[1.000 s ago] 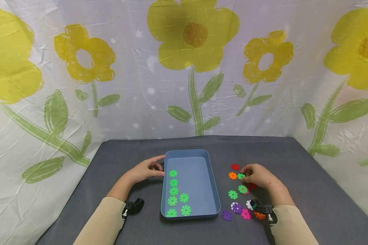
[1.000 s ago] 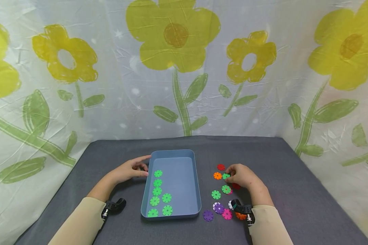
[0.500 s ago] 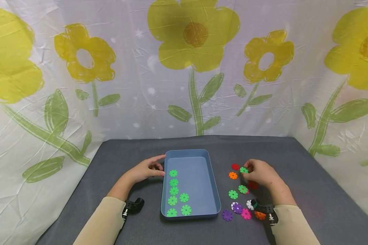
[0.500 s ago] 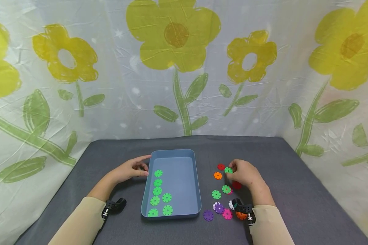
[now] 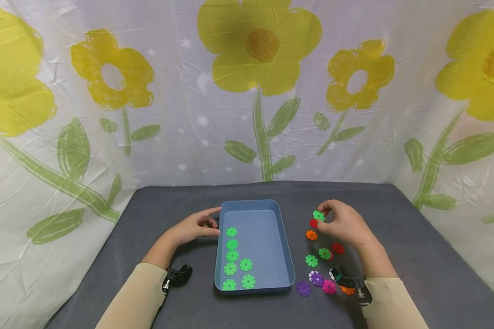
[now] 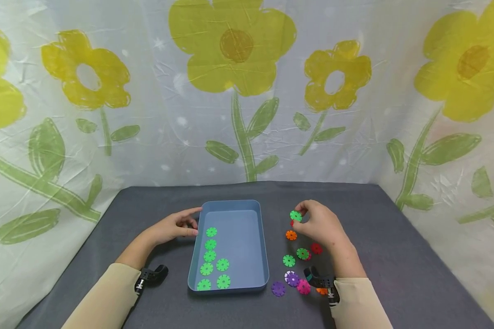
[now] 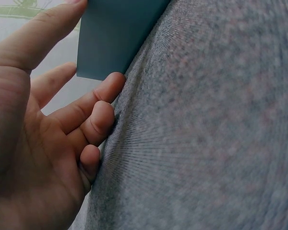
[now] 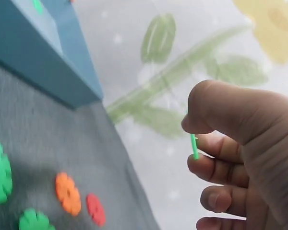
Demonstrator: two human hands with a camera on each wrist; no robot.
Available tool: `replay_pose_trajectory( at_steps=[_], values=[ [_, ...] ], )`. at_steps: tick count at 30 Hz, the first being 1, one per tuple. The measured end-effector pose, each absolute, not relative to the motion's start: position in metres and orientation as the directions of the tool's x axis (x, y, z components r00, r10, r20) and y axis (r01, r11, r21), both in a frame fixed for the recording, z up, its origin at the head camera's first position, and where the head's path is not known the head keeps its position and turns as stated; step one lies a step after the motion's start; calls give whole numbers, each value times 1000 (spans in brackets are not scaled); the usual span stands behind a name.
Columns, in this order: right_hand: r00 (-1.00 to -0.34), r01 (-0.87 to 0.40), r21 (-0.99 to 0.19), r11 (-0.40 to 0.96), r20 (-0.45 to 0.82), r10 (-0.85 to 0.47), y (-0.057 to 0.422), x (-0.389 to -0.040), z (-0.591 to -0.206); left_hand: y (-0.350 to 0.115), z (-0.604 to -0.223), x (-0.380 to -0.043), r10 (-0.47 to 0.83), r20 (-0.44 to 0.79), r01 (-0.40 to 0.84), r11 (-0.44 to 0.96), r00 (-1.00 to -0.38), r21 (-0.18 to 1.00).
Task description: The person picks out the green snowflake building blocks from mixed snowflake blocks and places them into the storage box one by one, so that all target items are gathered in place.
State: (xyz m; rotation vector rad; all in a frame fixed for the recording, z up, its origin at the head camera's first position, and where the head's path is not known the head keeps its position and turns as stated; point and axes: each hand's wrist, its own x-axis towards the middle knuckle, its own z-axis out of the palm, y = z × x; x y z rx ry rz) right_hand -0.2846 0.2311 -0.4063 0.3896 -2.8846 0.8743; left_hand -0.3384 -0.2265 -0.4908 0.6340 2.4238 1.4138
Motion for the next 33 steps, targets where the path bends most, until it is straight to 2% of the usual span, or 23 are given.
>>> replay_pose_trajectory(
  at_steps=[8,23,28,33],
  values=[
    [-922,-385,-547,743,263,-284,193,-271,-398,-226,-489,-338,490,-15,229,433,-872,872],
    [-839,-537,-499,680,399,-370,130,-259,-423,-226,-489,-338,506,-21,230,429,-862,874],
    [-833,-547,-492,677,398,-384,111,-255,-435,-226,-490,-339,506,-18,235,431,-862,871],
    [-806,-591,-456,665,371,-462,95,-252,-447,-225,-488,-337,503,-18,237,439,-864,867]
  ],
)
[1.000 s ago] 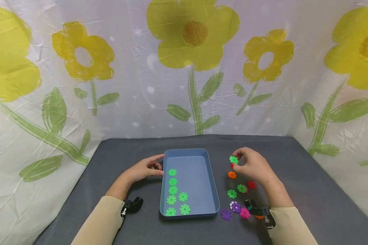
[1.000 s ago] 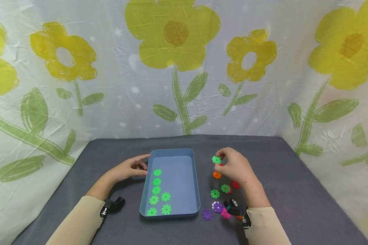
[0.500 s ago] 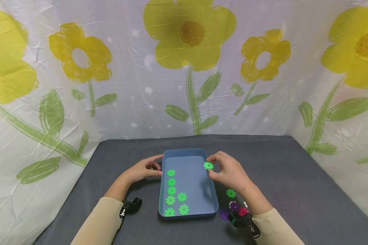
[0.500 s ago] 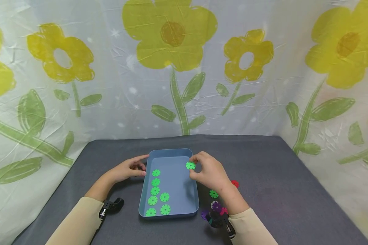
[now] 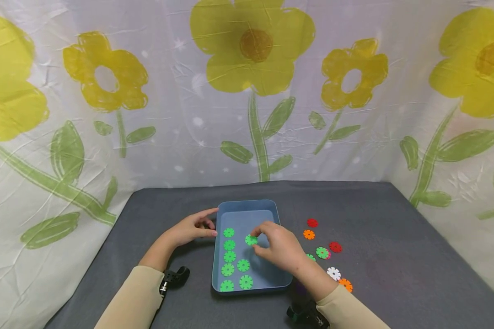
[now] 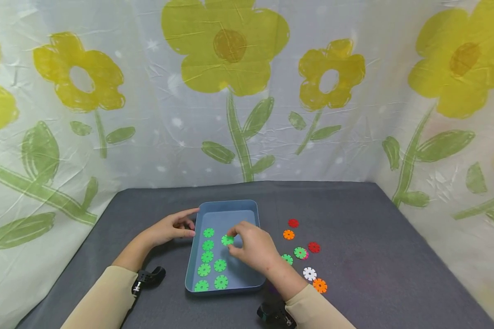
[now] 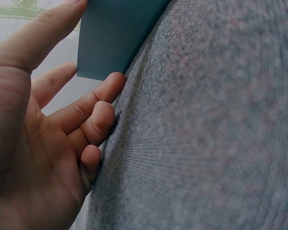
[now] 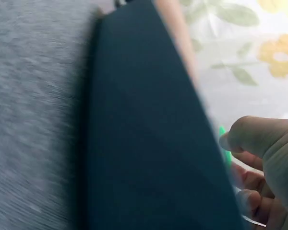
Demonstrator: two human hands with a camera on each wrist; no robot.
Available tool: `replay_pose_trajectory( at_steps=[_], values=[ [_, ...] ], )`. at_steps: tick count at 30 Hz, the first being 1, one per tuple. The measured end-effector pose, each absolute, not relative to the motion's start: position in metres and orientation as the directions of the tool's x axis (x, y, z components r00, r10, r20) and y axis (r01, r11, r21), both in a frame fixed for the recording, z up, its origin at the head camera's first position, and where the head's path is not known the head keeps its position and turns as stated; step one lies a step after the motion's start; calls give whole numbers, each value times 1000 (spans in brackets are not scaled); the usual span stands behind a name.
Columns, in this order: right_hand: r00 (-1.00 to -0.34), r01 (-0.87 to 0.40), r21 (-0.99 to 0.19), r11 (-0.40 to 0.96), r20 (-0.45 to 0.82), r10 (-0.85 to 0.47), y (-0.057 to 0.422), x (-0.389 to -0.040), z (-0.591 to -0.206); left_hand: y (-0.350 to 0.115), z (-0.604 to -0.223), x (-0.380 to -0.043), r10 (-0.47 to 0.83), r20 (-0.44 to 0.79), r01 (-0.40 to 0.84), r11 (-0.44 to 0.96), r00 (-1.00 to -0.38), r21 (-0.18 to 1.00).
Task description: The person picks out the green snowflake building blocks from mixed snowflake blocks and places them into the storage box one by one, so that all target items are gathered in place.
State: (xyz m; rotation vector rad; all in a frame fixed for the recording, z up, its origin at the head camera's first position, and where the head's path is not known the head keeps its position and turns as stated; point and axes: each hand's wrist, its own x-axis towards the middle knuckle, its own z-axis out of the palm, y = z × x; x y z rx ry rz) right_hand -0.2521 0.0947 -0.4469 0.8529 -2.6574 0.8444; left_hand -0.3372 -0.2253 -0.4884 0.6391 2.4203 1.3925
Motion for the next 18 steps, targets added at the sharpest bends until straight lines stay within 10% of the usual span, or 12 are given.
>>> replay_pose_trajectory(
  at_steps=[18],
  values=[
    [-716,-687,-190,701,341,-610,86,-257,-476,-226,-491,-338,510,-4,250,429,-860,868]
  ],
)
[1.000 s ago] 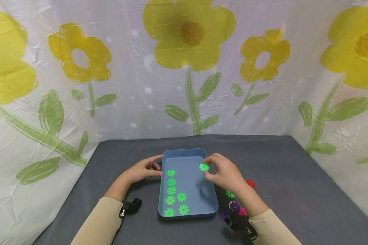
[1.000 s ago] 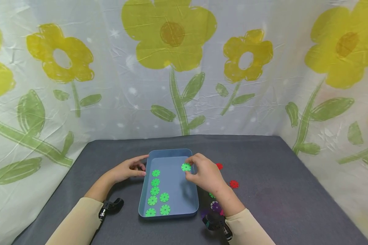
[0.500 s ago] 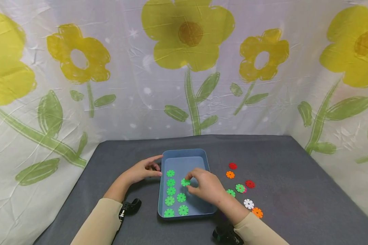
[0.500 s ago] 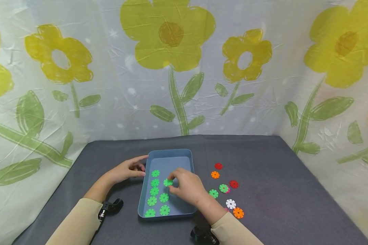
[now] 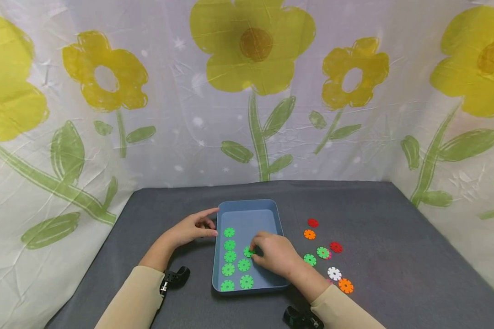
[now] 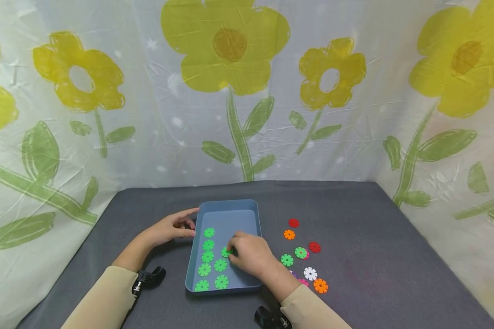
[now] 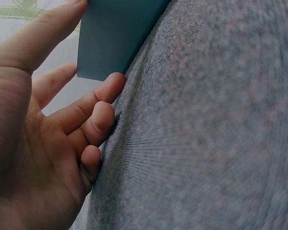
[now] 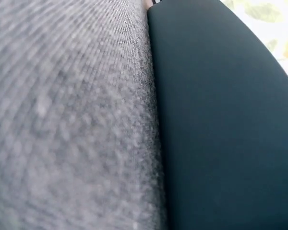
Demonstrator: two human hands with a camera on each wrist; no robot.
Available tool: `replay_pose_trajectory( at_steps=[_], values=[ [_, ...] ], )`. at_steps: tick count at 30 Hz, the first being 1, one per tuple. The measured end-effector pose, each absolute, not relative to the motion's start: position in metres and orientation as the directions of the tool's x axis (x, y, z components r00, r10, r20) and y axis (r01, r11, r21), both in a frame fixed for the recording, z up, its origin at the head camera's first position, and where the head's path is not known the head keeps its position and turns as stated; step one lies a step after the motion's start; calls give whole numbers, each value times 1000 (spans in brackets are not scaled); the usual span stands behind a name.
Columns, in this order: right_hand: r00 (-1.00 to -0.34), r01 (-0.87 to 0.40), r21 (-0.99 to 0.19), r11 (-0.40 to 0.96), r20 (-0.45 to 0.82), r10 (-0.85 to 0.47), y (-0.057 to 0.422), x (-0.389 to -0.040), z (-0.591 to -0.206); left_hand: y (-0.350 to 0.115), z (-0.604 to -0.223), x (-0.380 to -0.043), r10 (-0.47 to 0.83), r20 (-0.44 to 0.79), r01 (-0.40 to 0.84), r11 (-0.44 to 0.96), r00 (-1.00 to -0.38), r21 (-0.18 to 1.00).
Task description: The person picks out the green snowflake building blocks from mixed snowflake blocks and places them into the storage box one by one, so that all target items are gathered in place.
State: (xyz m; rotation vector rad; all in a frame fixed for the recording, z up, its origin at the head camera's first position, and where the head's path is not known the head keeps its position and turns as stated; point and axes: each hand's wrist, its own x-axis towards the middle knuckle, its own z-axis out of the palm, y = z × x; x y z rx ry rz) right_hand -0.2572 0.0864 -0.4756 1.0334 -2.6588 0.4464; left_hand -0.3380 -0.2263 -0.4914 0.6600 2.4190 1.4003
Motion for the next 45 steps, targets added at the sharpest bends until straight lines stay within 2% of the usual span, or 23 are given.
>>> replay_pose_trajectory(
  at_steps=[7,14,18,24,32,45],
  values=[
    [-656,-749,-176,639,334,-677,89,-258,-477,-225,-490,-339,513,-5,251,428,-858,868],
    [-632,-769,-113,629,277,-724,90,-257,-472,-226,-491,-339,516,-5,251,426,-857,869],
    [-631,-773,-148,617,289,-720,92,-258,-465,-226,-489,-339,516,0,254,423,-857,870],
    [-678,-734,-265,625,331,-656,107,-259,-441,-225,-488,-338,512,-4,254,432,-859,865],
    [-732,-681,-359,638,362,-578,133,-260,-417,-225,-490,-338,509,-8,251,438,-861,863],
    [-862,-507,-513,693,275,-427,189,-276,-405,-226,-491,-339,505,-10,250,446,-863,859]
  ],
)
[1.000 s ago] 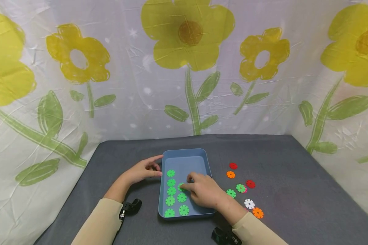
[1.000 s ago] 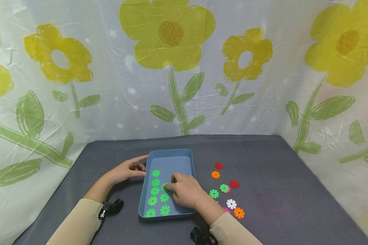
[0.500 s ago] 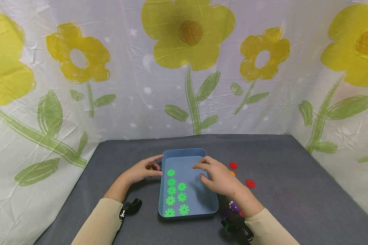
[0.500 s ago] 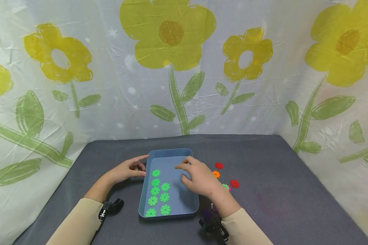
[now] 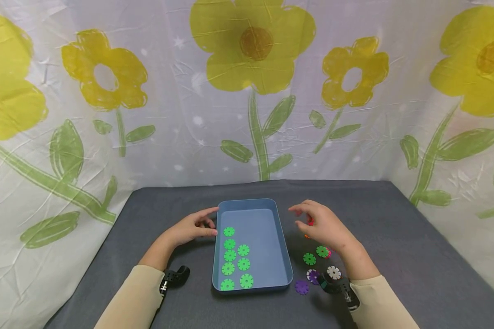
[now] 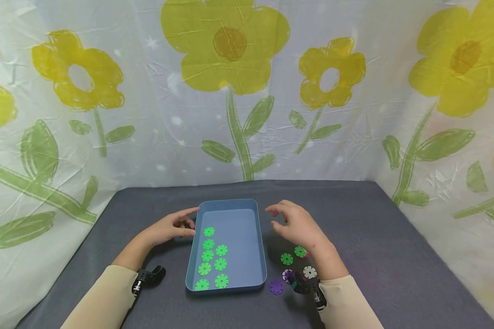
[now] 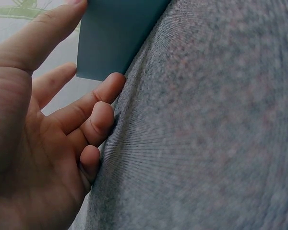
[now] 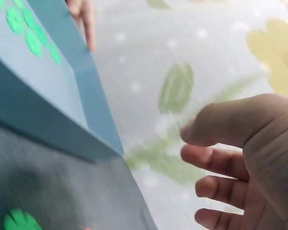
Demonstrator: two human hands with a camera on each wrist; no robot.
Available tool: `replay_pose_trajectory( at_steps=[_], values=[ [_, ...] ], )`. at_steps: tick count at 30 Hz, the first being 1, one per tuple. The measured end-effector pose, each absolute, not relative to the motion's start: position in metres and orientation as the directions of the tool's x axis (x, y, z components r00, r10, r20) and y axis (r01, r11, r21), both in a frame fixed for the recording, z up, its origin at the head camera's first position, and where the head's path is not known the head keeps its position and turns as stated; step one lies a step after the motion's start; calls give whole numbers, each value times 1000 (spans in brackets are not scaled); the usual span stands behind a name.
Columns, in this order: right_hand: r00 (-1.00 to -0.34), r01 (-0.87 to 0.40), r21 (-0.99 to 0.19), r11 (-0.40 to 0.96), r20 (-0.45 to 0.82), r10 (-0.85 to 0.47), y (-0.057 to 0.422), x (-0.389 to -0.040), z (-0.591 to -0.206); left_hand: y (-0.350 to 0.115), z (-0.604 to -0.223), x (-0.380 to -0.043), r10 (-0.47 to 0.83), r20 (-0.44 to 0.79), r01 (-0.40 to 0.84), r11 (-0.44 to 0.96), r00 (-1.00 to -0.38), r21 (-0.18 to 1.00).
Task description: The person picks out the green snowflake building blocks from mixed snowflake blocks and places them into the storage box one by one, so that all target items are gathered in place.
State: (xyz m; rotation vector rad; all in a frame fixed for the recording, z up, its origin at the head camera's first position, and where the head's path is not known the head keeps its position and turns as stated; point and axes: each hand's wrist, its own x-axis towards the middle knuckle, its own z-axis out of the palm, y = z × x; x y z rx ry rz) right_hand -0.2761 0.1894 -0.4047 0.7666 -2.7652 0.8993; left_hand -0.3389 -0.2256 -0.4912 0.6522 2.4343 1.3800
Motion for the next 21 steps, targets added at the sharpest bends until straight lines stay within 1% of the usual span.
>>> replay_pose_trajectory(
  at_steps=[5,9,13,16,19,21],
  values=[
    [-898,-406,-626,666,139,-417,219,-285,-408,-226,-490,-338,507,-11,249,443,-862,861],
    [-892,-323,-695,642,-4,-452,240,-290,-413,-226,-490,-338,505,-9,249,441,-863,862],
    [-855,-218,-752,622,-160,-493,254,-293,-421,-225,-490,-339,499,-9,246,443,-867,862],
    [-809,-139,-774,618,-271,-521,258,-294,-428,-225,-490,-338,495,-10,244,446,-869,861],
    [-771,-108,-768,632,-337,-541,259,-294,-433,-225,-489,-338,496,-12,243,446,-868,861],
    [-760,-102,-763,638,-355,-545,259,-294,-435,-225,-489,-338,497,-13,244,448,-868,860]
  ],
)
